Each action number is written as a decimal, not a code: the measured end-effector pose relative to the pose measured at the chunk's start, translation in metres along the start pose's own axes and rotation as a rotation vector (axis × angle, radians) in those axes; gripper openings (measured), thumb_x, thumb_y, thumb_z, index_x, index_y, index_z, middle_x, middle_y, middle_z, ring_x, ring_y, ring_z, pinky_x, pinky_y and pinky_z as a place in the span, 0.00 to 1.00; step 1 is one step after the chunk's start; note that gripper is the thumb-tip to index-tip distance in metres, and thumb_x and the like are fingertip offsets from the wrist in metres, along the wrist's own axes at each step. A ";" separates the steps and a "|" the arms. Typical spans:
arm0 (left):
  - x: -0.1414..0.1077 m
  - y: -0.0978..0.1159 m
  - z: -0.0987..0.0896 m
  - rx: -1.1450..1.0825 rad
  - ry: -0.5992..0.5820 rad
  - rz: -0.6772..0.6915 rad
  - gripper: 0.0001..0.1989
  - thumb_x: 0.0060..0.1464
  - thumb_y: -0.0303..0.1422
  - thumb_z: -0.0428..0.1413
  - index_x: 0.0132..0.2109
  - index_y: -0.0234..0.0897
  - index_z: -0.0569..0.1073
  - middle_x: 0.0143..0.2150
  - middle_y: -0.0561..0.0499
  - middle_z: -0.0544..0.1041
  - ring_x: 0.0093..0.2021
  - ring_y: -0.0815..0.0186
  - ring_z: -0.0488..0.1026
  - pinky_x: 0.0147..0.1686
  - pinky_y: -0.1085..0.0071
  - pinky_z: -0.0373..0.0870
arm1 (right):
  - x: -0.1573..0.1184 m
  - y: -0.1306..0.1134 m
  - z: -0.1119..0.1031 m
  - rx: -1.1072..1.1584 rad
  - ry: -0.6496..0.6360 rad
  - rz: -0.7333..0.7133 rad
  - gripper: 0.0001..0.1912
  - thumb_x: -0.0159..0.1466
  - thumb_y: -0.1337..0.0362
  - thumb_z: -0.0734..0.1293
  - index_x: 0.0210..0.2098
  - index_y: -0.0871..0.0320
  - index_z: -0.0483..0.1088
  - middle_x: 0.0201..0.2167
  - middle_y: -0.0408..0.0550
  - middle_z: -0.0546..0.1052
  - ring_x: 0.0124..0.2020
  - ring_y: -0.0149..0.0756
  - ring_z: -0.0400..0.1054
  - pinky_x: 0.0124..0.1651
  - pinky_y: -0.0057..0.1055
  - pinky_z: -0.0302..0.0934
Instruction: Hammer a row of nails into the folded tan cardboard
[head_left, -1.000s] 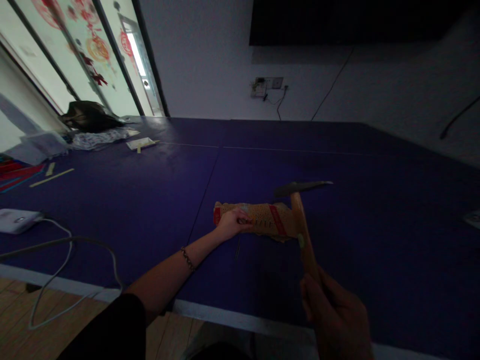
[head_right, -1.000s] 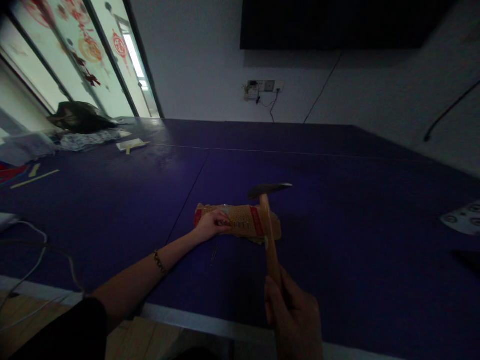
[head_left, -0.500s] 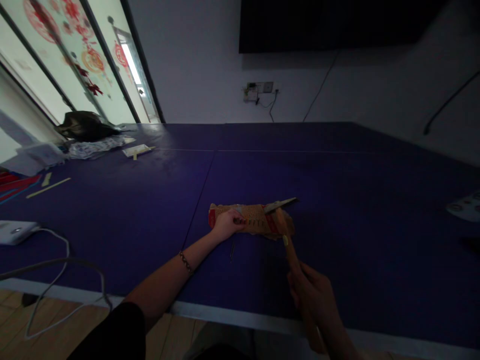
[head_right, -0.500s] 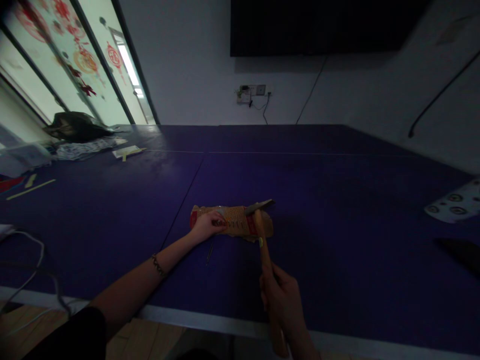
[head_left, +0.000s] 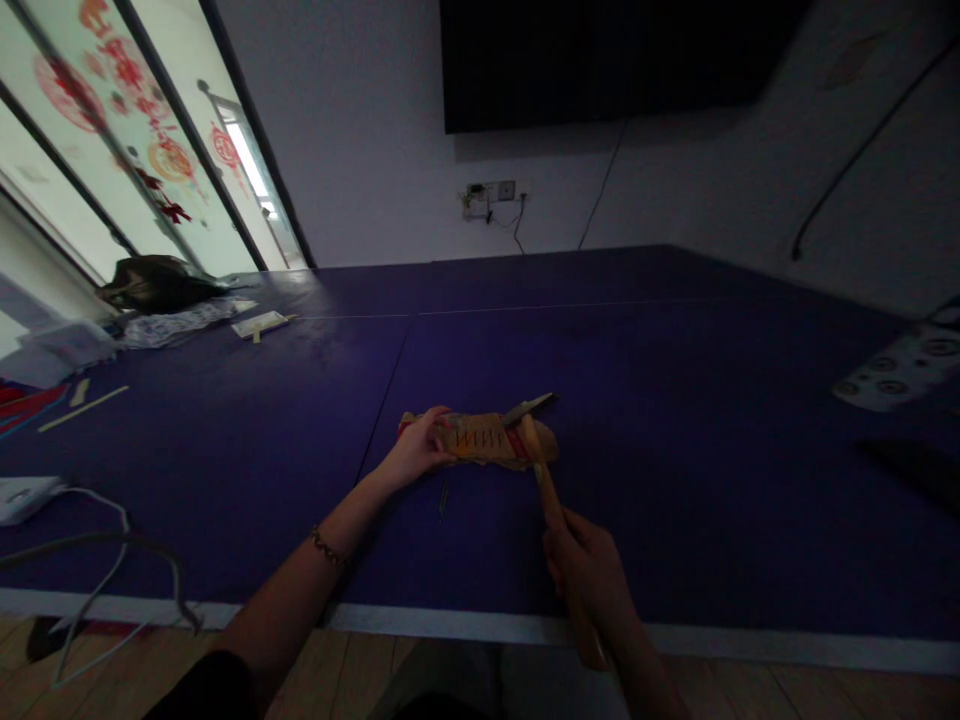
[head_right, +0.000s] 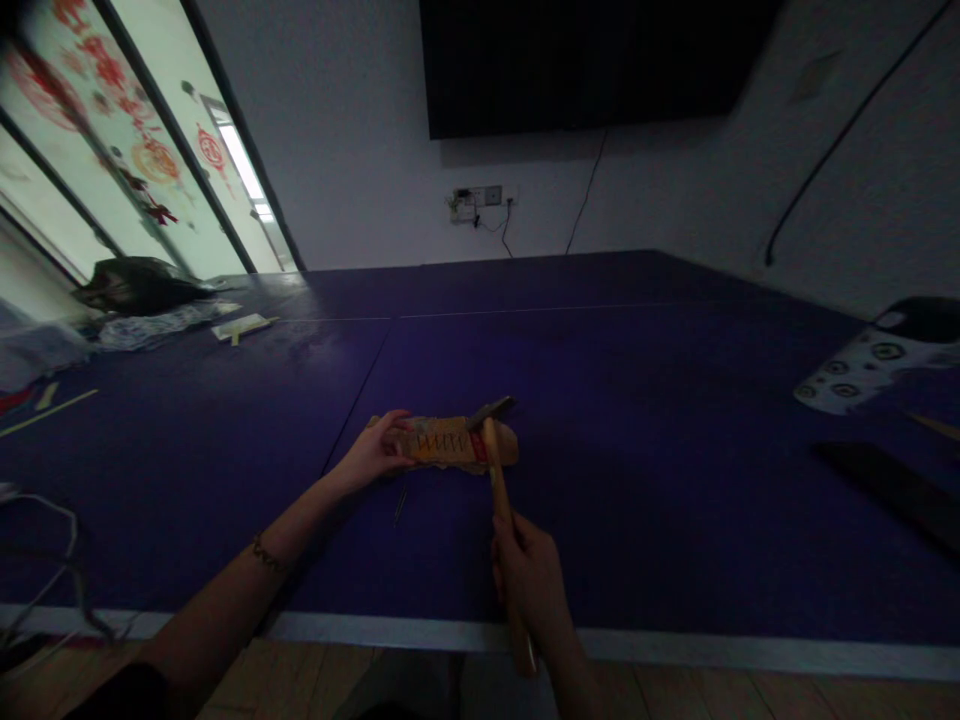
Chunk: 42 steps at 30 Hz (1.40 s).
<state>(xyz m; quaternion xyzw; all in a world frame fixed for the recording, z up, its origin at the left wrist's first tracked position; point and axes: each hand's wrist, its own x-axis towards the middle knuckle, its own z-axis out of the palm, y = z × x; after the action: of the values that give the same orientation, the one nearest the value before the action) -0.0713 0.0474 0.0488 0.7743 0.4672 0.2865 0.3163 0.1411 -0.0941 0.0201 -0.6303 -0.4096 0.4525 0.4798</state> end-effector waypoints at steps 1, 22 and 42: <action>-0.007 0.000 -0.003 0.013 0.022 -0.014 0.31 0.39 0.24 0.63 0.53 0.36 0.63 0.46 0.46 0.72 0.26 0.74 0.71 0.28 0.76 0.68 | 0.000 0.000 0.000 -0.003 0.001 0.000 0.18 0.55 0.48 0.61 0.20 0.57 0.63 0.09 0.32 0.59 0.07 0.23 0.54 0.09 0.21 0.51; -0.063 0.019 0.025 0.461 0.035 -0.456 0.04 0.52 0.29 0.55 0.32 0.33 0.73 0.30 0.47 0.76 0.30 0.63 0.73 0.27 0.73 0.59 | -0.006 0.018 -0.001 -0.126 -0.013 -0.092 0.17 0.59 0.52 0.60 0.35 0.60 0.68 0.10 0.33 0.63 0.09 0.28 0.58 0.12 0.24 0.54; -0.074 0.024 0.018 0.371 -0.027 -0.436 0.04 0.50 0.25 0.49 0.31 0.33 0.68 0.31 0.46 0.75 0.33 0.64 0.73 0.33 0.72 0.66 | -0.008 0.017 -0.002 -0.144 -0.023 -0.064 0.15 0.57 0.50 0.59 0.26 0.56 0.63 0.08 0.32 0.60 0.08 0.27 0.57 0.12 0.23 0.53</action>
<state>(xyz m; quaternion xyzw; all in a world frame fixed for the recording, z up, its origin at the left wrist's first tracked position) -0.0743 -0.0325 0.0446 0.7041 0.6628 0.1113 0.2295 0.1423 -0.1052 0.0052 -0.6444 -0.4667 0.4135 0.4426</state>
